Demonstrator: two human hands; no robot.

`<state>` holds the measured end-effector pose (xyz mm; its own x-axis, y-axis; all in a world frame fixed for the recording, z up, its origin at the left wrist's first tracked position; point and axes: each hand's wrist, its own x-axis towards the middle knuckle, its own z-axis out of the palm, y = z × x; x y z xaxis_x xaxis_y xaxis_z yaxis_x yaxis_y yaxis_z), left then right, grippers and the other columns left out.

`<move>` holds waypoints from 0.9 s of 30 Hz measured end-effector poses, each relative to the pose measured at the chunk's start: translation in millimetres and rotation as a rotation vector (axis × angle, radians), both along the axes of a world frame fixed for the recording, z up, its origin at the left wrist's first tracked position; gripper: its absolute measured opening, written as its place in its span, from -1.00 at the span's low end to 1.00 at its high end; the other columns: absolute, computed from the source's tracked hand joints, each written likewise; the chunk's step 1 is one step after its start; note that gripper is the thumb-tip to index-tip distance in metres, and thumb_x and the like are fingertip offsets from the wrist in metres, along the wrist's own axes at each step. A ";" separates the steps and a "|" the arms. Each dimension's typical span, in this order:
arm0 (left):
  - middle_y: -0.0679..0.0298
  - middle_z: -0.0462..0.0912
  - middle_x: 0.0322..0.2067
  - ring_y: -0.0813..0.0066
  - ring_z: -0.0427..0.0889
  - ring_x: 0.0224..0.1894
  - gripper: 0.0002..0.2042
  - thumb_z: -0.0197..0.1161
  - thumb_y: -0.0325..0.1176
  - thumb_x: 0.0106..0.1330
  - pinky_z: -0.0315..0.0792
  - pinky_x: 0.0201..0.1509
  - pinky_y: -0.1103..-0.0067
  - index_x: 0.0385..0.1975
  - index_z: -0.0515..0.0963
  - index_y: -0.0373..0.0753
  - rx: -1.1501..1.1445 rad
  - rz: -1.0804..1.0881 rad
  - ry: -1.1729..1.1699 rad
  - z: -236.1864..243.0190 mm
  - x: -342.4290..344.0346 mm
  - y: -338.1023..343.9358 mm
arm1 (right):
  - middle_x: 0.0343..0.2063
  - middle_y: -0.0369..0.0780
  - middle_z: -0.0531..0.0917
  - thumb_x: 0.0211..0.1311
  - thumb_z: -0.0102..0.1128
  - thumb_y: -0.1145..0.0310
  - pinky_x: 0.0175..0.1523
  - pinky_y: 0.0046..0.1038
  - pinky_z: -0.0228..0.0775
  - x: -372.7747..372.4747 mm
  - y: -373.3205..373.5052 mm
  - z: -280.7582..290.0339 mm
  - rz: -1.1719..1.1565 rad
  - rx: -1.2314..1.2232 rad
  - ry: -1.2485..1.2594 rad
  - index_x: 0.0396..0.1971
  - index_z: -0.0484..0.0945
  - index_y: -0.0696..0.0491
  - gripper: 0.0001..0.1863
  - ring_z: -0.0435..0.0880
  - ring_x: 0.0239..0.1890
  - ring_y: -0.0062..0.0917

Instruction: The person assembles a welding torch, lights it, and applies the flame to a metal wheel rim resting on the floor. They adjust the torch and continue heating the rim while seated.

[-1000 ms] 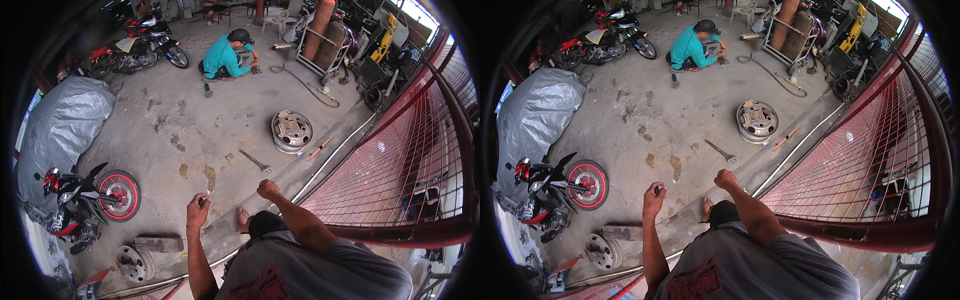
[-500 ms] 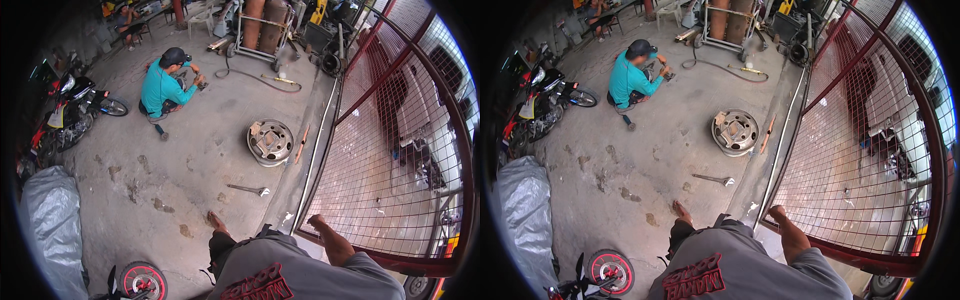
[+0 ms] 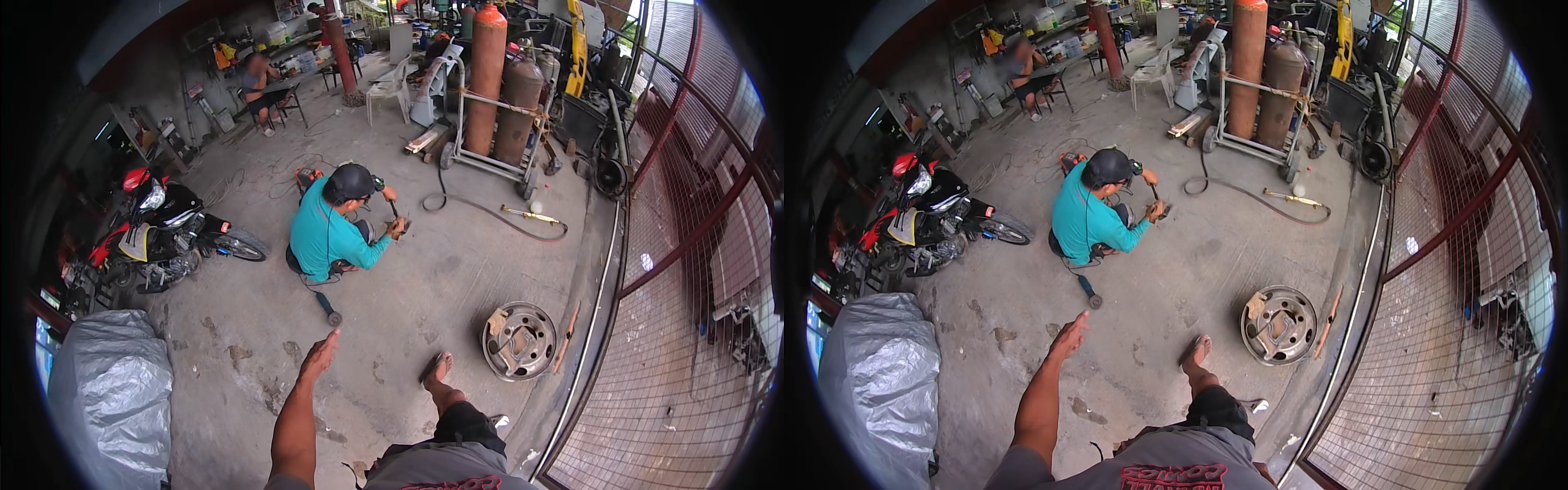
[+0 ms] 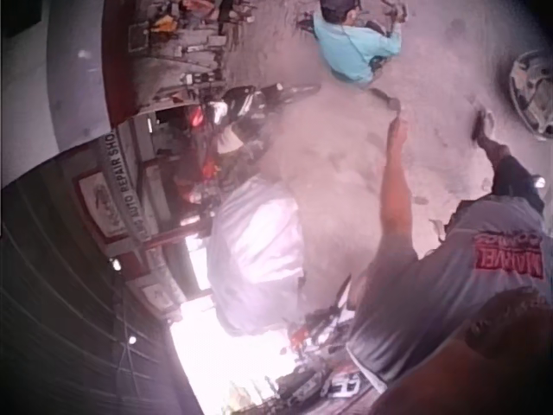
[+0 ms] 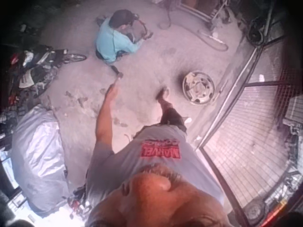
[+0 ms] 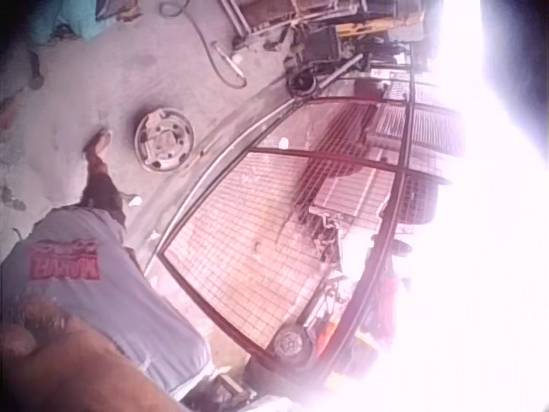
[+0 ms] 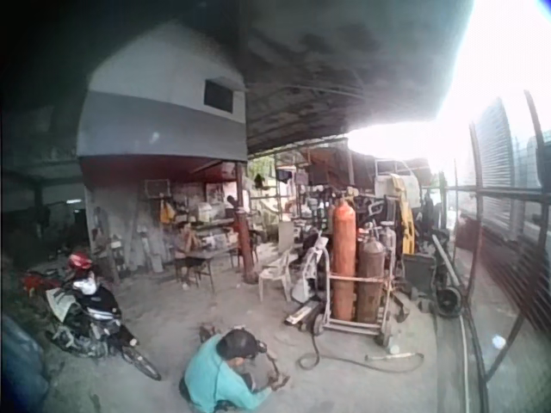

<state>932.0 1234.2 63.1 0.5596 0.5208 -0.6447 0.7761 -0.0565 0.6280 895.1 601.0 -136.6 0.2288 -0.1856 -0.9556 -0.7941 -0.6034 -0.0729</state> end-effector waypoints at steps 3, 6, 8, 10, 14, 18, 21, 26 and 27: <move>0.37 0.41 -0.57 0.55 0.36 -0.60 -0.29 0.08 0.41 0.44 0.29 -0.48 0.49 -0.08 0.69 -0.25 0.067 -0.275 -0.126 -27.3 123.3 -6.3 | -0.29 -0.14 0.81 0.14 0.56 0.27 -0.17 -0.30 0.68 97.8 40.2 -12.5 -0.056 0.019 -0.064 -0.21 0.80 0.10 -0.72 0.80 -0.29 -0.36; 0.18 0.61 -0.45 0.24 0.62 -0.31 -0.30 0.00 0.36 0.48 0.52 -0.07 0.31 -0.17 0.71 -0.28 0.119 -0.519 -0.172 -74.9 182.0 0.2 | -0.27 -0.14 0.83 0.11 0.56 0.30 -0.17 -0.32 0.69 169.7 50.4 -28.3 -0.150 0.006 -0.045 -0.17 0.81 0.08 -0.71 0.82 -0.27 -0.35; 0.28 0.53 -0.54 0.40 0.55 -0.47 -0.37 0.01 0.29 0.51 0.48 -0.30 0.37 -0.18 0.71 -0.24 -0.095 -0.537 -0.016 -83.8 239.9 -13.9 | -0.26 -0.14 0.84 0.10 0.56 0.32 -0.17 -0.33 0.70 194.9 7.3 -36.8 -0.193 -0.063 -0.052 -0.15 0.81 0.07 -0.69 0.83 -0.27 -0.35; 0.39 0.43 -0.61 0.55 0.42 -0.61 -0.45 0.03 0.21 0.52 0.35 -0.50 0.45 -0.19 0.70 -0.21 -0.217 -0.444 0.083 -100.4 240.2 -2.5 | -0.24 -0.15 0.83 -0.11 0.61 0.47 -0.14 -0.33 0.70 226.8 -23.1 -34.3 0.300 0.051 -0.407 -0.16 0.81 0.05 -0.61 0.82 -0.25 -0.30; 0.37 0.40 -0.65 0.52 0.35 -0.68 -0.58 0.11 0.01 0.51 0.29 -0.60 0.44 -0.22 0.69 -0.27 -0.255 -0.351 0.387 -111.9 255.2 20.0 | -0.49 -0.26 0.61 0.19 0.45 0.30 -0.44 -0.29 0.40 363.7 -6.4 51.8 -0.229 0.122 -0.637 -0.25 0.81 0.03 -0.82 0.52 -0.50 -0.50; 0.20 0.54 -0.65 0.35 0.49 -0.74 -0.71 0.14 -0.23 0.49 0.41 -0.64 0.31 -0.28 0.71 -0.31 -0.280 -0.565 0.665 -148.4 310.8 36.1 | -0.50 -0.28 0.58 0.16 0.45 0.30 -0.45 -0.31 0.38 452.8 -13.9 91.6 -0.605 -0.019 -0.508 -0.28 0.79 0.05 -0.82 0.51 -0.50 -0.50; 0.13 0.64 -0.61 0.29 0.62 -0.70 -0.75 0.15 -0.33 0.48 0.51 -0.62 0.26 -0.34 0.71 -0.31 -0.200 -1.141 0.589 -156.6 378.9 54.7 | -0.51 -0.29 0.58 0.18 0.45 0.30 -0.47 -0.33 0.35 478.1 -9.1 89.6 -0.610 -0.022 -0.610 -0.31 0.78 0.07 -0.83 0.50 -0.51 -0.51; 0.10 0.64 -0.56 0.26 0.69 -0.59 -0.78 0.10 -0.35 0.45 0.54 -0.57 0.30 -0.38 0.62 -0.31 0.046 -1.045 0.524 -161.4 624.9 49.1 | -0.12 -0.24 0.82 0.14 0.41 0.45 0.00 -0.43 0.73 471.3 2.7 26.4 -0.363 -0.046 -0.283 0.07 0.80 -0.11 -0.56 0.82 -0.11 -0.45; 0.06 0.65 -0.51 0.18 0.68 -0.57 -0.74 0.13 -0.25 0.43 0.52 -0.55 0.21 -0.28 0.65 -0.32 0.041 -0.845 0.406 -157.7 678.1 51.5 | -0.20 -0.22 0.78 0.19 0.44 0.39 -0.13 -0.37 0.64 466.1 3.8 16.3 -0.104 0.042 -0.435 0.01 0.80 -0.04 -0.65 0.75 -0.23 -0.45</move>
<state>1610.2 1285.7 -94.6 0.4990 0.0708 -0.8637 0.6266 -0.7180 0.3032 1361.2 604.8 -120.3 0.5935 -0.1921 -0.7816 -0.7403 -0.5114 -0.4364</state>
